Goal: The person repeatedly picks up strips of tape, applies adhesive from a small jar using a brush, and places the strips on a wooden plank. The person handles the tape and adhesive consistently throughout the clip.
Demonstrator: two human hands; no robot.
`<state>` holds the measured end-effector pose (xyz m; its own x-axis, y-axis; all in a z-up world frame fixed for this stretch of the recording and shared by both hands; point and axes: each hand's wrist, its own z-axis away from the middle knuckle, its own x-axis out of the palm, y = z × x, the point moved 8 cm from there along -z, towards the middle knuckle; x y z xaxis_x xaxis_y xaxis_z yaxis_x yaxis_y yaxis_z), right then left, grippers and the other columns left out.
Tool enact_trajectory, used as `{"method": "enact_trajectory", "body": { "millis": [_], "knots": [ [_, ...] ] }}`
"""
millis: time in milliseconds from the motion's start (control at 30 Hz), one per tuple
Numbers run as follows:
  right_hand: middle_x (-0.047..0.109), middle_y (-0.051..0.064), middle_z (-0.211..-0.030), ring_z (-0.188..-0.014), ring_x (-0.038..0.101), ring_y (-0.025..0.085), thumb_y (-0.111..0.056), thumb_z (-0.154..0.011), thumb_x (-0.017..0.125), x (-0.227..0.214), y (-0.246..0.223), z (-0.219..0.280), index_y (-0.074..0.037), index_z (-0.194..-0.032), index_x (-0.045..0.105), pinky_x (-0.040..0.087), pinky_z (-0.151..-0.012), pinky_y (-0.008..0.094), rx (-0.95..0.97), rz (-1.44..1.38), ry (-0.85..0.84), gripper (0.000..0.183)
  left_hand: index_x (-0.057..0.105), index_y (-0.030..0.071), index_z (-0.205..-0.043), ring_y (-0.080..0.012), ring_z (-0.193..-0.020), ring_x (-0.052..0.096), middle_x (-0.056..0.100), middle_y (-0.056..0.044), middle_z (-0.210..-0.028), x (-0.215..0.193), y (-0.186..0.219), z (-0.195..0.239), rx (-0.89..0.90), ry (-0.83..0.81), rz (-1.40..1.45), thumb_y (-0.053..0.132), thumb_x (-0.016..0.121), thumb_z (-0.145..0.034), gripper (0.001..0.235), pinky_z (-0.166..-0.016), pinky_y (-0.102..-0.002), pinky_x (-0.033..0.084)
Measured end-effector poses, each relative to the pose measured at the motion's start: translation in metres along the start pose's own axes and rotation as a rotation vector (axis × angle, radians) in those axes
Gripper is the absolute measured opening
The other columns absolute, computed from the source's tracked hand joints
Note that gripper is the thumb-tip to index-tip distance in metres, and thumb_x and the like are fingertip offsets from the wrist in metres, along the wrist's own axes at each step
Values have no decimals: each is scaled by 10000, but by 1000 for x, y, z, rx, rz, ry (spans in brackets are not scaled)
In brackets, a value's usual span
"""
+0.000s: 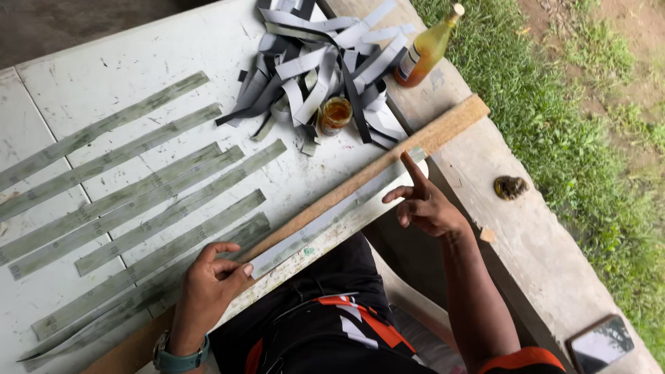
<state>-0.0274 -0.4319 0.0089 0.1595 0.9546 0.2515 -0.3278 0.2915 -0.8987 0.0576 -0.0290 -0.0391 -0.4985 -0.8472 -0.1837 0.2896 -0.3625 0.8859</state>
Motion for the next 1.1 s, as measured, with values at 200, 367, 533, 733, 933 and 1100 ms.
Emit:
{"method": "enact_trajectory", "body": {
  "millis": [200,367,533,733,933,1100],
  "knots": [
    [786,189,-985,-573,698,168,46,-769,621,33,12,8,-234,-1631,-98,568,-532,301,186,466,95,1157,583,29,-1197,-157,-747,777,809,-160,-827,-3,6,1,74,17,4,128,771,-838,417,-629,-288,596],
    [804,180,-926,-597,740,203,50,-744,622,102,10,23,-259,-1621,-98,639,-618,333,300,747,69,1176,604,43,-1192,-168,-751,778,806,-155,-831,-4,13,3,148,27,-116,147,790,-841,411,-628,-304,597],
    [804,177,-875,-677,786,226,-23,-770,692,151,19,27,-234,-1620,-87,640,-709,333,299,983,9,1172,584,42,-1160,-172,-748,773,805,-151,-803,-5,11,1,224,-21,-38,165,808,-832,416,-639,-304,597],
    [782,203,-834,-753,786,299,-51,-758,700,190,33,31,-160,-1608,-109,611,-764,371,134,1067,-92,1178,546,43,-1131,-163,-769,777,796,-133,-794,-8,12,0,302,-38,30,177,822,-833,428,-664,-301,597],
    [719,204,-671,-625,699,395,-47,-749,652,232,72,31,-103,-1609,-91,563,-661,471,124,1330,-176,1138,537,29,-1147,-195,-784,799,785,-147,-818,-8,23,9,363,12,-80,165,805,-850,422,-662,-314,604],
    [691,192,-649,-572,678,373,-106,-799,628,269,95,29,-79,-1646,-18,558,-604,478,65,1600,-279,1066,600,43,-1160,-243,-780,792,793,-141,-868,-31,27,21,378,135,-199,185,767,-901,339,-671,-344,594]
  ]
}}
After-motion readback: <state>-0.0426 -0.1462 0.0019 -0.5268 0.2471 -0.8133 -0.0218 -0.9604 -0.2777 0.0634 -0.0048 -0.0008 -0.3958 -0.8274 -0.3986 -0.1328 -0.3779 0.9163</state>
